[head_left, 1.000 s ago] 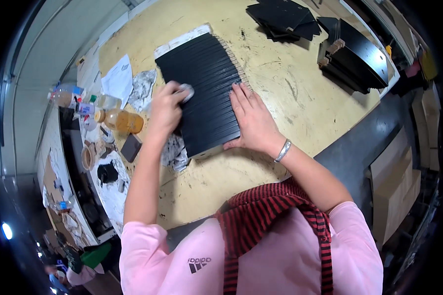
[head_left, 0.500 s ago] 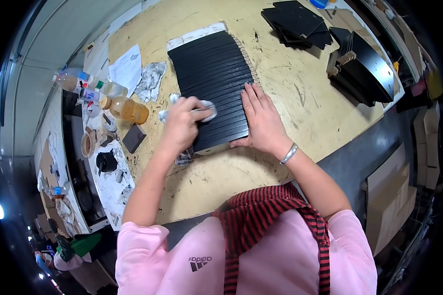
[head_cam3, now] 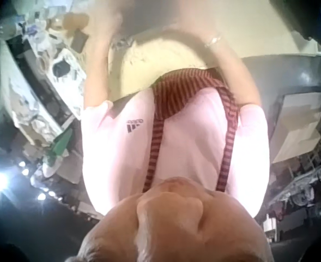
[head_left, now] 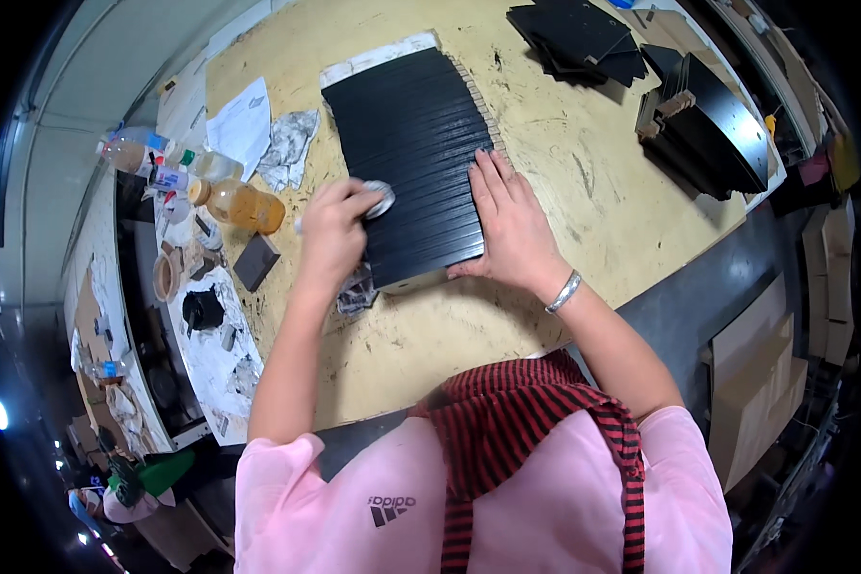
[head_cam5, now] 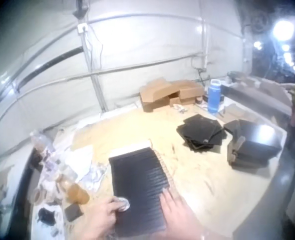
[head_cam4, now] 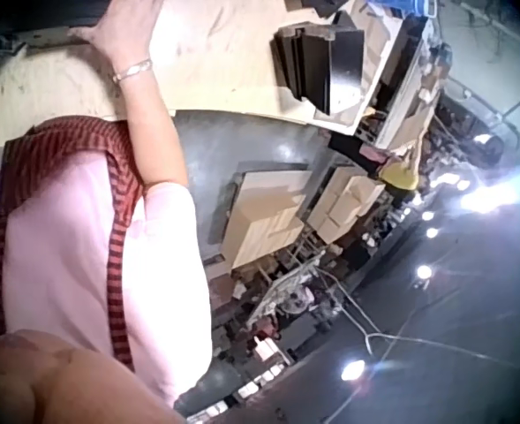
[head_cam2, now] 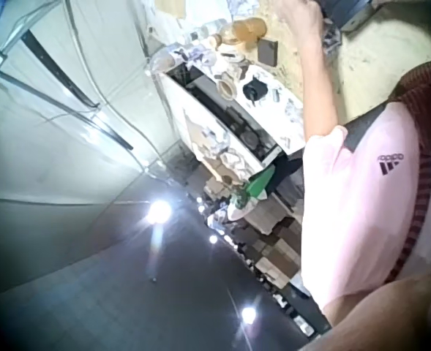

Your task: Polishing and cleaning the surface of black slated furniture components using a cloth and liquid cleaner.

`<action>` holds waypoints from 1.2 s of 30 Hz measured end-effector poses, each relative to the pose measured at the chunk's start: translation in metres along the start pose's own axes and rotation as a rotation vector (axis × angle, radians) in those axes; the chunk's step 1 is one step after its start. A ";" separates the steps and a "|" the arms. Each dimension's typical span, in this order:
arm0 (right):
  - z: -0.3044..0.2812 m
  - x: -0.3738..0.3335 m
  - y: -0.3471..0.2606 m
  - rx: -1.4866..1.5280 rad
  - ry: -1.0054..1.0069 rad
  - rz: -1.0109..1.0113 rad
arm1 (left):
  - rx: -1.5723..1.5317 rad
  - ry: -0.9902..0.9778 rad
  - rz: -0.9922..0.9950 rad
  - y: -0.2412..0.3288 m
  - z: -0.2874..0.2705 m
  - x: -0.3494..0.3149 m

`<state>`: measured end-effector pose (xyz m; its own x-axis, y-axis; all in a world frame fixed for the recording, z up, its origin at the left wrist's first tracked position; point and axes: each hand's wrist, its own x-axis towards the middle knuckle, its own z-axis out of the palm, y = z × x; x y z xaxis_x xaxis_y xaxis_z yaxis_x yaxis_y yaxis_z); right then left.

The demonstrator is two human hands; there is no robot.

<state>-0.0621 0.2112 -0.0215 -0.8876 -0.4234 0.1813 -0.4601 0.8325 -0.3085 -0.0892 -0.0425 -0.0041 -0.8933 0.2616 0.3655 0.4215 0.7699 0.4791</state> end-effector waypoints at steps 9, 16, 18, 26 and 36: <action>0.001 0.000 0.001 -0.008 0.014 0.023 | 0.127 -0.078 0.151 -0.006 -0.007 0.003; -0.002 -0.002 0.004 -0.010 0.031 0.011 | 0.139 -0.075 0.257 0.007 -0.003 0.015; -0.001 -0.001 0.004 -0.023 0.024 0.034 | 0.188 -0.056 0.265 -0.013 -0.020 -0.003; -0.001 -0.001 0.004 -0.016 0.034 0.012 | 0.163 -0.038 0.299 -0.003 -0.006 0.008; -0.003 -0.002 0.003 -0.015 0.023 0.018 | 0.166 -0.067 0.250 -0.006 -0.011 0.004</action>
<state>-0.0621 0.2157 -0.0204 -0.8950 -0.4002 0.1973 -0.4436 0.8454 -0.2976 -0.0935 -0.0530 0.0033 -0.7760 0.4880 0.3996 0.6028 0.7602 0.2422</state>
